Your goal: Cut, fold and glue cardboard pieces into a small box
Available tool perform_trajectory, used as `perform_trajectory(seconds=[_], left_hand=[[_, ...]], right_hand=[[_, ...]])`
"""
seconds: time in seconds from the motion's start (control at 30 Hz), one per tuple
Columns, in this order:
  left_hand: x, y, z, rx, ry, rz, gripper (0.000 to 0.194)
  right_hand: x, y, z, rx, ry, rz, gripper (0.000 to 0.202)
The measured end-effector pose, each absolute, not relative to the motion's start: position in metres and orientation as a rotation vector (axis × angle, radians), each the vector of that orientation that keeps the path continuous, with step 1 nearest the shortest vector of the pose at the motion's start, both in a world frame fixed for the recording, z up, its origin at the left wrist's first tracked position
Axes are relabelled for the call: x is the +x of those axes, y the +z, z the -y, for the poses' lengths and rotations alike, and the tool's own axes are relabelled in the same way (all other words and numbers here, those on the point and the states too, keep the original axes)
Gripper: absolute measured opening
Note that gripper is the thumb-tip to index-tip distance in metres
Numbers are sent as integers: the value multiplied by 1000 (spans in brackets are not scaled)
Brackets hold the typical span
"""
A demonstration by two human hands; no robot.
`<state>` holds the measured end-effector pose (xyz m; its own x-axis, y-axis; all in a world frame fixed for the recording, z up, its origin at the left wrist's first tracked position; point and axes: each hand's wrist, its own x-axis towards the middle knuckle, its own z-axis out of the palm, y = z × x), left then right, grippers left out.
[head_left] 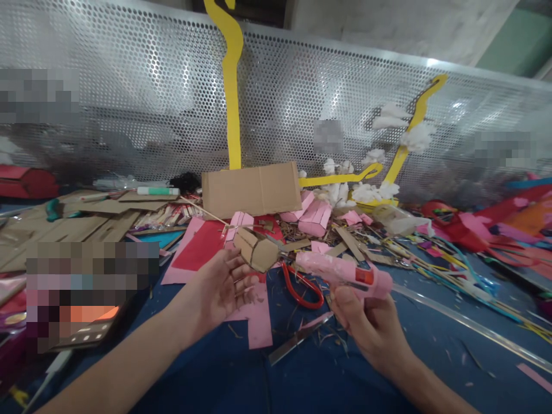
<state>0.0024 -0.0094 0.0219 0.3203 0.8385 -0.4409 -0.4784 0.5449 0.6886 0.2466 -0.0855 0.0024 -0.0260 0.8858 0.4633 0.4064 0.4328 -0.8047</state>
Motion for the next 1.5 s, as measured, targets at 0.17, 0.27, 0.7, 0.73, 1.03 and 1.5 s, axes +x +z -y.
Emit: perform_trajectory(seconds=[0.17, 0.27, 0.7, 0.73, 1.03, 1.5], left_hand=[[2, 21, 11, 395, 939, -916, 23], [2, 22, 11, 398, 946, -907, 24], [2, 23, 10, 417, 950, -888, 25], [1, 22, 10, 420, 950, -882, 25], [1, 21, 9, 434, 944, -857, 19], [-2, 20, 10, 422, 937, -841, 21]], right_hand=[[246, 1, 84, -1143, 580, 1597, 51], [247, 1, 84, -1136, 621, 1607, 50], [246, 1, 85, -1129, 647, 1598, 47], [246, 2, 86, -1136, 649, 1602, 46], [247, 3, 87, -1156, 615, 1605, 45], [246, 0, 89, -1182, 548, 1689, 41]])
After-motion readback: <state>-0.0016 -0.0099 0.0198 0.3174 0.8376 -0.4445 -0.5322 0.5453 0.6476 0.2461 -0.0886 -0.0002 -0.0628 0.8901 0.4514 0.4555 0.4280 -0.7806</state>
